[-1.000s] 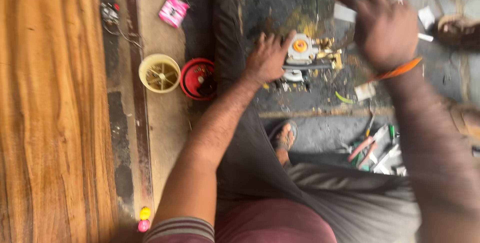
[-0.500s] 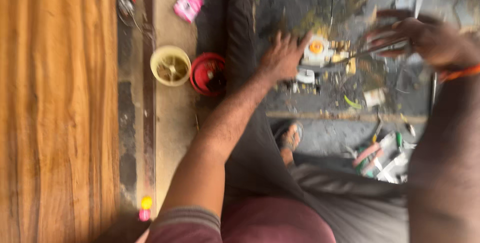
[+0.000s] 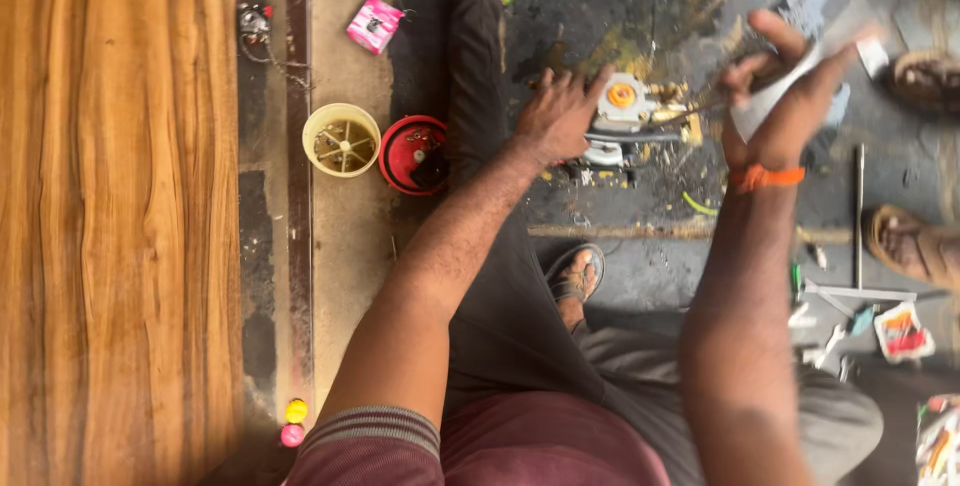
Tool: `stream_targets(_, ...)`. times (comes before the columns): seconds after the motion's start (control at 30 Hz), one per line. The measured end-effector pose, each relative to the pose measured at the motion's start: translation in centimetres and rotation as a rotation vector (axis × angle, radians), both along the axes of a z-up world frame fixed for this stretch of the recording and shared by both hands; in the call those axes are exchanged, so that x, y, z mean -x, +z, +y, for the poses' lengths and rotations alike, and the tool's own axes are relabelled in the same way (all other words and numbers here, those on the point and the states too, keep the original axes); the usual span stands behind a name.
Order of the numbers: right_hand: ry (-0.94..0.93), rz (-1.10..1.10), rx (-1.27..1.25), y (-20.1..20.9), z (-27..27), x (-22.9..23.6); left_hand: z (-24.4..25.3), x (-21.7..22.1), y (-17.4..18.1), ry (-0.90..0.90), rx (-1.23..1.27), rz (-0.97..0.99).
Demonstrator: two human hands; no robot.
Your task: The person sits on the floor and uses a wrench to tighten bolts on a small mechanical device, likely a pump or motor. They adjust the device's position and continue tightening various components with the wrench.
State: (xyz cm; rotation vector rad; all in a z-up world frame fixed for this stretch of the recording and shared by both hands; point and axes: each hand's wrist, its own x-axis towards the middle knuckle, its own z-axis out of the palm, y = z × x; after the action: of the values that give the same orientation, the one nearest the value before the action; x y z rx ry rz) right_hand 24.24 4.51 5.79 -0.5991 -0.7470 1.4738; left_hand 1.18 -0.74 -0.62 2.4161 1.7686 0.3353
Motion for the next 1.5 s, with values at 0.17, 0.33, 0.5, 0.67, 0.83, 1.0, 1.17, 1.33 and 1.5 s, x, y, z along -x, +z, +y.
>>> stream_targets(0.17, -0.163, -0.219, -0.029, -0.9, 0.7, -0.5, 0.6, 0.0, 0.1, 0.015, 0.073, 0.021)
stream_targets(0.33, -0.547, -0.591, -0.444, -1.0, -0.5, 0.4, 1.3, 0.5, -0.3, 0.023, 0.067, -0.016)
stream_targets(0.5, -0.280, -0.228, -0.171, -0.9, -1.0, 0.6, 1.3, 0.6, -1.1, 0.014, 0.093, -0.027)
stream_targets(0.67, 0.114, 0.062, -0.109, -0.4, -0.6, -0.8, 1.3, 0.1, -1.9, -0.021, 0.073, -0.042)
stream_targets(0.83, -0.470, -0.440, -0.225, -0.9, -0.5, -0.6, 1.4, 0.0, -2.1, -0.005, 0.021, 0.038)
stream_targets(1.0, -0.277, -0.279, -0.132, -1.3, -1.1, -0.8, 1.2, 0.4, -1.8, 0.008, 0.104, 0.011)
stream_targets(1.17, -0.030, -0.079, -0.066, -0.1, -0.7, -1.5, 0.8, 0.2, -0.9, -0.018, 0.090, 0.050)
stream_targets(1.33, -0.268, -0.449, -0.079, 0.1, -0.9, -0.3, 0.6, 0.3, -0.3, -0.011, 0.048, 0.049)
stream_targets(1.5, -0.447, -0.571, -0.340, -1.5, -3.0, -0.4, 0.6, 0.3, -0.5, -0.002, 0.086, 0.032)
